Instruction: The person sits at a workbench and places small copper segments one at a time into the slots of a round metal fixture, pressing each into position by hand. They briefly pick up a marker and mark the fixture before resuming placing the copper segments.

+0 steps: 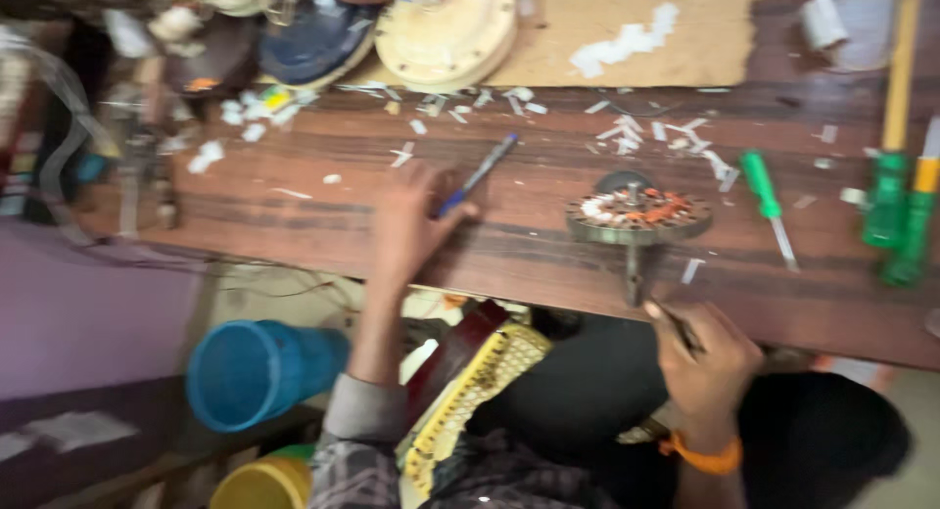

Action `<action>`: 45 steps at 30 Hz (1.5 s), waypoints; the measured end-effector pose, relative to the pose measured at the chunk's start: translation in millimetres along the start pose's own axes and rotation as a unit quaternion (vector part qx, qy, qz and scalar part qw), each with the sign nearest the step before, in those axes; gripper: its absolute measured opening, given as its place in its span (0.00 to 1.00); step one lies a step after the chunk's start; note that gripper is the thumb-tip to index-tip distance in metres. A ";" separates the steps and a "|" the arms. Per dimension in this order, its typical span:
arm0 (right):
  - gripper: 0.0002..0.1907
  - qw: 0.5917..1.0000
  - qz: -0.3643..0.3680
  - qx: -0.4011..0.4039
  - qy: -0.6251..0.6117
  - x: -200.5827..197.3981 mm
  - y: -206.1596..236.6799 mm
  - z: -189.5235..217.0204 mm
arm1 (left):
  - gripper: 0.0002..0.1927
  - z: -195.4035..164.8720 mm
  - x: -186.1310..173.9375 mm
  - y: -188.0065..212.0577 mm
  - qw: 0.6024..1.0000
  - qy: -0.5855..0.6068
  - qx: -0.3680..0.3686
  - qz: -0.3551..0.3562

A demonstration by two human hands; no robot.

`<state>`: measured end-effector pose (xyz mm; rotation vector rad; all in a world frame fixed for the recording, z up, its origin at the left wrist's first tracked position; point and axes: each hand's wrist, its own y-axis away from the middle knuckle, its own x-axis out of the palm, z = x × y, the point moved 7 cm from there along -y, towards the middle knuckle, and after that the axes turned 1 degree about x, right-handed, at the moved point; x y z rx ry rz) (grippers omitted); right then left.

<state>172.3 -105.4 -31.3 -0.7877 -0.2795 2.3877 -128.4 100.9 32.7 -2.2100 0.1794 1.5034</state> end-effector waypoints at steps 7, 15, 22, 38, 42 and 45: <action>0.07 0.989 -0.055 -0.037 0.129 -58.7 36.4 -37.5 | 0.12 41.8 21.1 34.5 0.930 0.320 -0.036 -0.179; 0.50 0.949 0.150 0.028 -0.275 -13.4 56.3 18.2 | 0.15 -95.9 6.7 103.2 0.867 0.387 0.272 0.156; 0.30 0.956 0.143 -0.094 -0.239 1.5 41.0 41.9 | 0.11 -182.8 42.4 109.1 0.853 0.262 0.395 0.217; 0.21 0.919 -0.284 -0.258 -0.094 -124.5 50.9 55.0 | 0.12 -82.9 -50.0 71.0 0.936 0.257 0.227 0.075; 0.25 0.925 -0.347 -0.134 -0.074 -138.5 22.2 39.7 | 0.14 -97.7 -46.7 61.4 0.939 0.318 0.124 -0.047; 0.28 0.965 -0.196 -0.146 -0.093 -107.0 -19.4 57.2 | 0.17 -128.0 -35.0 40.2 0.916 0.350 0.140 -0.134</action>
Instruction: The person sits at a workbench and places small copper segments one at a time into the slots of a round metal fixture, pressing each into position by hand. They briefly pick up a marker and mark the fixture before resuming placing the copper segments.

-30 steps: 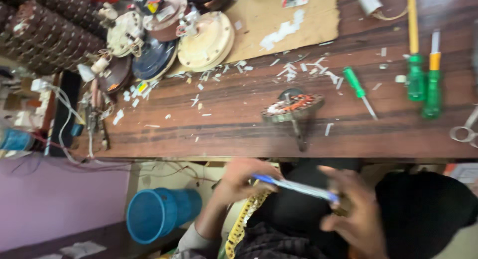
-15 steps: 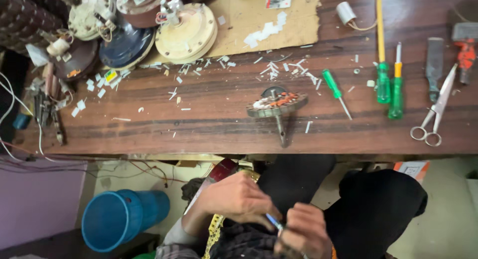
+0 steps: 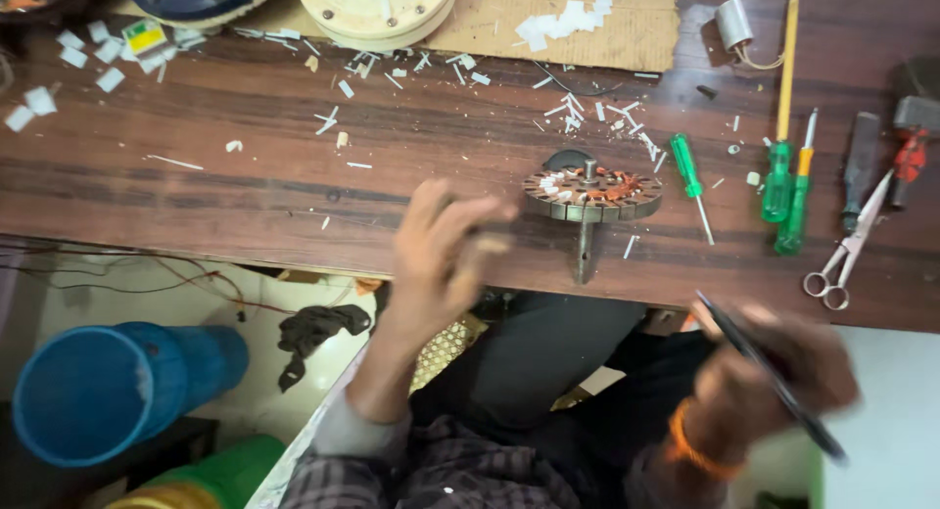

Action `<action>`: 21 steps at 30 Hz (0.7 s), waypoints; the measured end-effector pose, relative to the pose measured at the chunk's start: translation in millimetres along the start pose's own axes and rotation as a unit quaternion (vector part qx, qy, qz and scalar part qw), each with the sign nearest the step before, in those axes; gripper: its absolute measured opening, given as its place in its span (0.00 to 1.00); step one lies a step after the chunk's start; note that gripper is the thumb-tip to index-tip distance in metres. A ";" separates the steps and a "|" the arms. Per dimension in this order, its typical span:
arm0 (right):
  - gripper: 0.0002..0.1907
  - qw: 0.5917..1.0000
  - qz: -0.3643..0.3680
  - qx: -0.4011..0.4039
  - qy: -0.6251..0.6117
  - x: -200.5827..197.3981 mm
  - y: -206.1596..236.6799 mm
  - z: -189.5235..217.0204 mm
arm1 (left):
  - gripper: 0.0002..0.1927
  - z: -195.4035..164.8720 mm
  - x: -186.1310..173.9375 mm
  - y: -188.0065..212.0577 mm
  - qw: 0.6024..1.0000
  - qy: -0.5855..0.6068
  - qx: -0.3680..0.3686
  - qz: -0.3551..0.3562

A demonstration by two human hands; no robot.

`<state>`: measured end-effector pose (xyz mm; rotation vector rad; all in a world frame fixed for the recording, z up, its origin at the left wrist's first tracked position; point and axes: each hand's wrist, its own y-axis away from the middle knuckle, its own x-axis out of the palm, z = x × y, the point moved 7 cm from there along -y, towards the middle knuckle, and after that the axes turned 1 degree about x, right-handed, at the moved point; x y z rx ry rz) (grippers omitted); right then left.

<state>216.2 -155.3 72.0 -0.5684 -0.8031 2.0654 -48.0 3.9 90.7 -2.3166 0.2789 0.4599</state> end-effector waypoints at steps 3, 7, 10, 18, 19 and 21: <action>0.18 0.971 0.209 0.043 -0.110 47.1 -30.3 -0.7 | 0.25 -3.3 31.9 -16.2 0.998 -0.023 0.040 0.034; 0.13 0.955 0.293 -0.002 -0.050 77.8 -52.1 4.5 | 0.22 -3.1 56.2 -22.6 0.997 -0.043 0.057 0.031; 0.10 0.943 0.327 -0.038 -0.055 88.9 -63.9 7.3 | 0.20 5.5 71.5 -19.6 0.999 0.023 0.023 0.017; 0.07 0.899 0.425 -0.103 -0.031 98.5 -73.3 4.1 | 0.23 23.6 90.2 -3.5 0.989 0.141 -0.028 -0.014; 0.06 0.899 0.425 -0.104 -0.031 98.2 -73.7 3.4 | 0.23 24.2 90.4 -3.3 0.989 0.143 -0.025 -0.013; 0.06 0.898 0.426 -0.106 -0.019 97.4 -73.5 2.8 | 0.23 24.6 91.3 -1.8 0.989 0.148 -0.031 -0.005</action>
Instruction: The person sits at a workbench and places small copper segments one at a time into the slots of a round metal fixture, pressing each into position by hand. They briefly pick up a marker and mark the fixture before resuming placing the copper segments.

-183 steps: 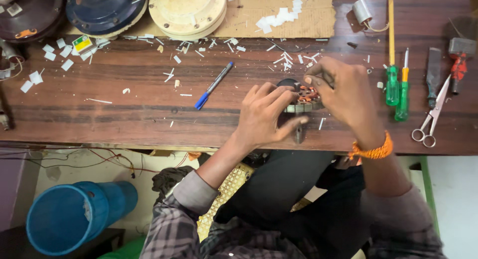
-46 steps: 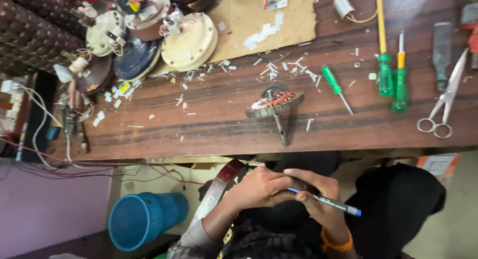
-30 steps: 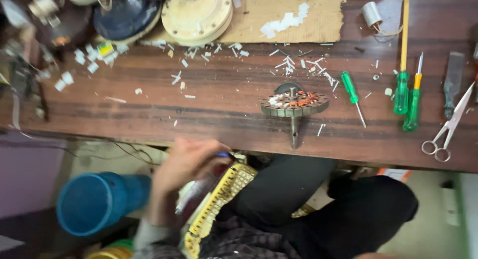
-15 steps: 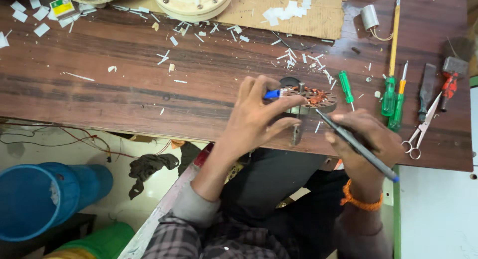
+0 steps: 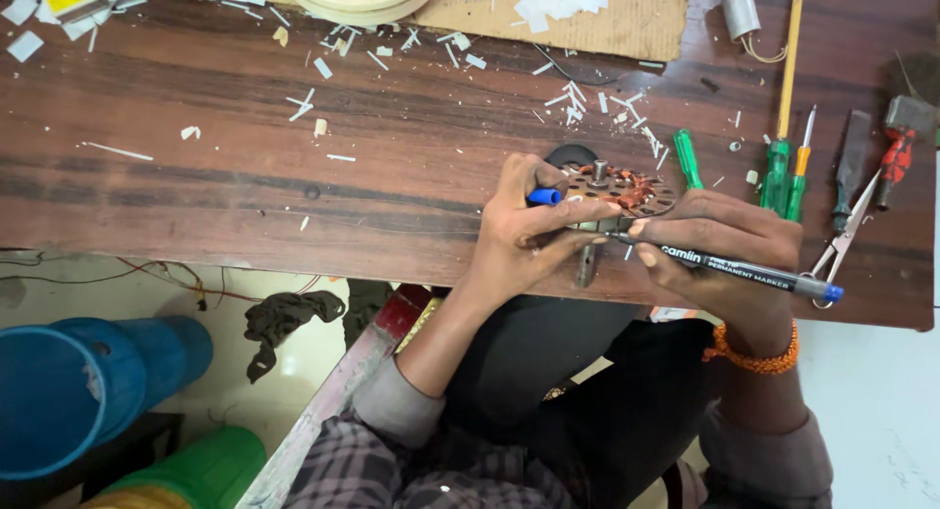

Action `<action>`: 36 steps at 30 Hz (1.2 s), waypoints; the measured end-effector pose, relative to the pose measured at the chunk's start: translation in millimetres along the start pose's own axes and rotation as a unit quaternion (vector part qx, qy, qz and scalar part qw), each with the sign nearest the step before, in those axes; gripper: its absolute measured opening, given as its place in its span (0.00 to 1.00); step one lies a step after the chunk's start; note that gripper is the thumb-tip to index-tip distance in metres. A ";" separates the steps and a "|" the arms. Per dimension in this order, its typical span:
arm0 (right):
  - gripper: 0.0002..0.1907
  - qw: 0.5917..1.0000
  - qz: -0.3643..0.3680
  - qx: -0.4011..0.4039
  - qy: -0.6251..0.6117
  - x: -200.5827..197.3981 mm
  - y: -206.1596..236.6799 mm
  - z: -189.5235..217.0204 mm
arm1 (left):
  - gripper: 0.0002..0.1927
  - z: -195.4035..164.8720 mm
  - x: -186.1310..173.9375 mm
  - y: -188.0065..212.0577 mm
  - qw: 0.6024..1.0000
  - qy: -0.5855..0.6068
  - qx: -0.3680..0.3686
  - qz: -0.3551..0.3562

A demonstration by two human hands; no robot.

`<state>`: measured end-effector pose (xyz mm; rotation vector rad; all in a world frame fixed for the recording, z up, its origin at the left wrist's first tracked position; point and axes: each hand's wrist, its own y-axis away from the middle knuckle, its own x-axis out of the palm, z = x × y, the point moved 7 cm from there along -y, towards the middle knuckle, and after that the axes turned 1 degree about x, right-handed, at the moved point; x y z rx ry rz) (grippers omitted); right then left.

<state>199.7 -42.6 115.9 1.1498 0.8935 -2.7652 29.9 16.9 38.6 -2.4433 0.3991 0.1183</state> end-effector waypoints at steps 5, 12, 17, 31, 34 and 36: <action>0.08 0.999 0.001 -0.004 0.033 0.6 -2.6 0.7 | 0.23 -2.9 0.5 -0.6 1.000 0.011 0.012 0.001; 0.11 0.999 -0.003 -0.007 0.053 1.0 -4.1 4.8 | 0.22 -4.9 0.5 -2.6 1.000 0.006 0.028 -0.001; 0.10 0.999 0.012 0.009 0.039 1.1 -2.0 3.0 | 0.22 -2.5 0.4 -1.7 1.000 -0.002 0.027 0.007; 0.10 0.998 0.016 0.031 0.053 0.4 -4.0 -11.7 | 0.20 0.0 0.4 -5.3 0.999 -0.013 0.033 0.009; 0.10 0.998 0.005 0.046 0.045 0.5 -6.5 -12.8 | 0.21 0.3 0.1 -6.7 1.000 -0.003 0.029 0.010; 0.10 0.997 0.010 0.059 0.044 1.4 -7.3 -13.0 | 0.21 -1.3 -0.2 -7.9 0.999 0.003 0.032 0.009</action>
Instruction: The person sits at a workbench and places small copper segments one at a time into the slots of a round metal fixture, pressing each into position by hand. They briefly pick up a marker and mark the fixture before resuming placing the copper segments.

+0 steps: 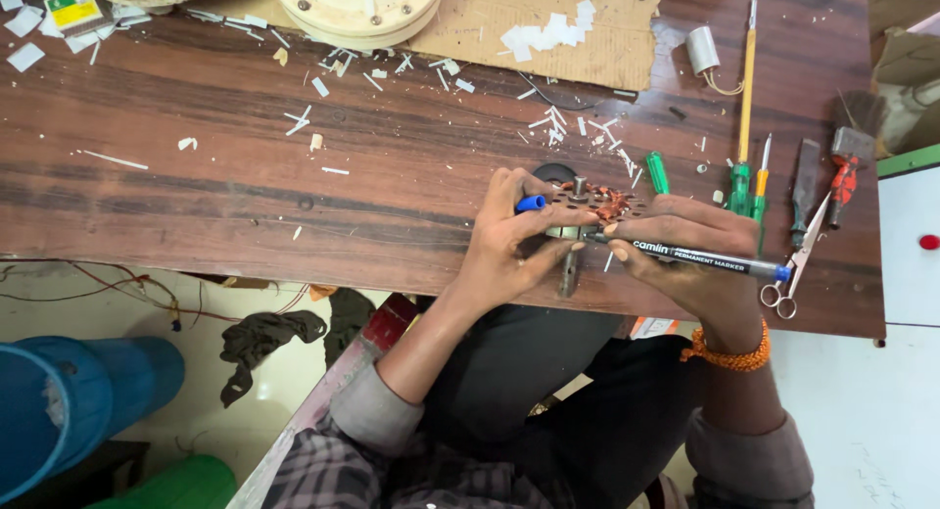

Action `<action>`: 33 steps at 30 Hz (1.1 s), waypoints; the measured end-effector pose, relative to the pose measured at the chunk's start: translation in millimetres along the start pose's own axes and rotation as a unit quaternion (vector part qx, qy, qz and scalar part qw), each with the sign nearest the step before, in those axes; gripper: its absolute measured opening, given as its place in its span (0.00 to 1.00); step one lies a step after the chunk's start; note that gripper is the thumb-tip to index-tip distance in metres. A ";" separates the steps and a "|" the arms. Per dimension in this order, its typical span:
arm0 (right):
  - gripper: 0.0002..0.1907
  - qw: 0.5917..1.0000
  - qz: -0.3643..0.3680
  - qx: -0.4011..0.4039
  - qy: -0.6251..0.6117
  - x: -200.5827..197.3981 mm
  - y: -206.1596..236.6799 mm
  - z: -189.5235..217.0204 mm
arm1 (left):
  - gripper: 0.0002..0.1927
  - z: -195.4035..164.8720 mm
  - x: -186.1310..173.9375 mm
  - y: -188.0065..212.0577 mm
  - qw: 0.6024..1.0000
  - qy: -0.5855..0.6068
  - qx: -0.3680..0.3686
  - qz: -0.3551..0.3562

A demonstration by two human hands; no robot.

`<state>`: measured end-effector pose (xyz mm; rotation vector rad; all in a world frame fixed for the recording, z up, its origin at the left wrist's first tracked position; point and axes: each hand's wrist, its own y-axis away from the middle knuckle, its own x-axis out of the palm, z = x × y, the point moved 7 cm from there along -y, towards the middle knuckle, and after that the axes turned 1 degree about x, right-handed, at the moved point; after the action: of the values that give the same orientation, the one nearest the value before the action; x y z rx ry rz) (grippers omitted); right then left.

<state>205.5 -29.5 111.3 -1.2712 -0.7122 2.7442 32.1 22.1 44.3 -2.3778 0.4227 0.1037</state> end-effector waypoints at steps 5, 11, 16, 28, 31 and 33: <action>0.08 0.996 0.032 -0.064 -0.046 -2.0 4.2 11.5 | 0.21 -1.5 -0.9 -0.9 1.000 0.017 0.004 0.019; 0.10 0.942 -0.170 -0.007 -0.290 -13.1 32.1 3.5 | 0.20 14.9 -23.1 30.5 0.997 0.065 0.028 0.027; 0.12 0.967 -0.109 0.054 -0.223 8.0 55.4 34.3 | 0.13 44.6 -38.3 76.3 0.962 0.265 -0.071 -0.013; 0.08 0.930 -0.031 0.213 -0.297 83.0 31.5 58.2 | 0.18 32.5 -65.5 78.2 0.984 0.095 -0.145 0.039; 0.08 0.922 -0.019 0.234 -0.307 94.0 29.7 58.4 | 0.18 21.1 -65.6 72.3 0.989 0.042 -0.126 0.069; 0.08 0.918 -0.025 0.231 -0.320 99.9 29.6 58.8 | 0.17 19.0 -66.4 71.1 0.988 0.037 -0.142 0.057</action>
<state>100.8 -57.1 60.4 -0.2514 -0.0682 3.0120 -53.2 3.3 -2.7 -2.6427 0.6139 0.1359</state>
